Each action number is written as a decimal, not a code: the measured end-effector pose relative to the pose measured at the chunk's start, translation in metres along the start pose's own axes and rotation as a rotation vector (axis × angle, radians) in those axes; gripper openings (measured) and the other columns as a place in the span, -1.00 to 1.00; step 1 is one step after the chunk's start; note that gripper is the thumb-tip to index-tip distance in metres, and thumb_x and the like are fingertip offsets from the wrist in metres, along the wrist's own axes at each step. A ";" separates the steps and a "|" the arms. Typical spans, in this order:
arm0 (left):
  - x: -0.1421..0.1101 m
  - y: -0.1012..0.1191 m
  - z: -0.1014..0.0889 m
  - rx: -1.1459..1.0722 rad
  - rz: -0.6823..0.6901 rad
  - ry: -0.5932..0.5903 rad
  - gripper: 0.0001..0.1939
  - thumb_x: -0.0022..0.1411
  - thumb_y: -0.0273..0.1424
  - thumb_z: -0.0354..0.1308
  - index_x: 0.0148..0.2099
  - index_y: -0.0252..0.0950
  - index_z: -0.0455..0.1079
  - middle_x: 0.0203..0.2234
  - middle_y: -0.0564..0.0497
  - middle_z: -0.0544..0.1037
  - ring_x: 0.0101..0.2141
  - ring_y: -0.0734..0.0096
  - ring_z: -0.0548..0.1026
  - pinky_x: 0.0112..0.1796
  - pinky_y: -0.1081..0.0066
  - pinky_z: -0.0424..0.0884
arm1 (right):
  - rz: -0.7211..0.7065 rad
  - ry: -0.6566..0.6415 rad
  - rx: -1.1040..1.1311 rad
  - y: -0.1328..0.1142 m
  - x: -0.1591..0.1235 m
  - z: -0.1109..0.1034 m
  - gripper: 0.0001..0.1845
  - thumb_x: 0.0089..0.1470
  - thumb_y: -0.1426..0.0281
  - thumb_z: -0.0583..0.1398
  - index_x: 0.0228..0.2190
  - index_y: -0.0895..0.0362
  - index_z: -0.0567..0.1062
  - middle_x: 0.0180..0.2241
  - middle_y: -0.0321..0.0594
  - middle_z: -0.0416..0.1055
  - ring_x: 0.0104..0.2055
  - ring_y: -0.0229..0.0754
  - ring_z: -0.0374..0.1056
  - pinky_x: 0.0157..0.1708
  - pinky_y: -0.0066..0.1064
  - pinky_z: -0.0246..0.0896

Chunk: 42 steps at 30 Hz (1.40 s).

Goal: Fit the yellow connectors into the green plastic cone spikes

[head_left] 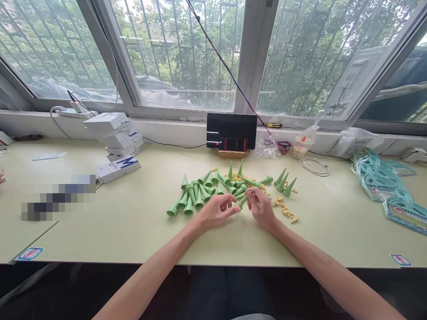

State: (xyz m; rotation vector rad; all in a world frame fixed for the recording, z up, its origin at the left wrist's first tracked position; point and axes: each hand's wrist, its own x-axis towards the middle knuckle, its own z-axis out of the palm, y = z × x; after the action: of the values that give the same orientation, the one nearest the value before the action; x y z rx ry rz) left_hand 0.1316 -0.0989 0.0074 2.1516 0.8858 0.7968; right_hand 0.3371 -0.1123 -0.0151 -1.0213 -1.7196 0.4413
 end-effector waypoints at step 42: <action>0.003 -0.010 0.009 0.136 -0.023 0.020 -0.54 0.40 -0.20 -0.05 -0.52 -0.27 -0.04 -0.63 0.17 0.00 -0.58 0.55 -0.01 -0.48 0.43 -0.03 | 0.171 0.337 -0.671 0.065 0.017 -0.101 -0.77 0.14 0.24 0.11 -0.46 0.10 0.42 -0.55 -0.18 0.47 -0.53 -0.11 0.37 -0.42 -0.36 0.19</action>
State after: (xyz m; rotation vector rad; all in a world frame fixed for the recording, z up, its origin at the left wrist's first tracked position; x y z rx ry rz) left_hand 0.1362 -0.0938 -0.0046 2.2499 0.9985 0.7672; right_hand 0.4542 -0.0797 -0.0115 -1.6232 -1.4964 -0.2253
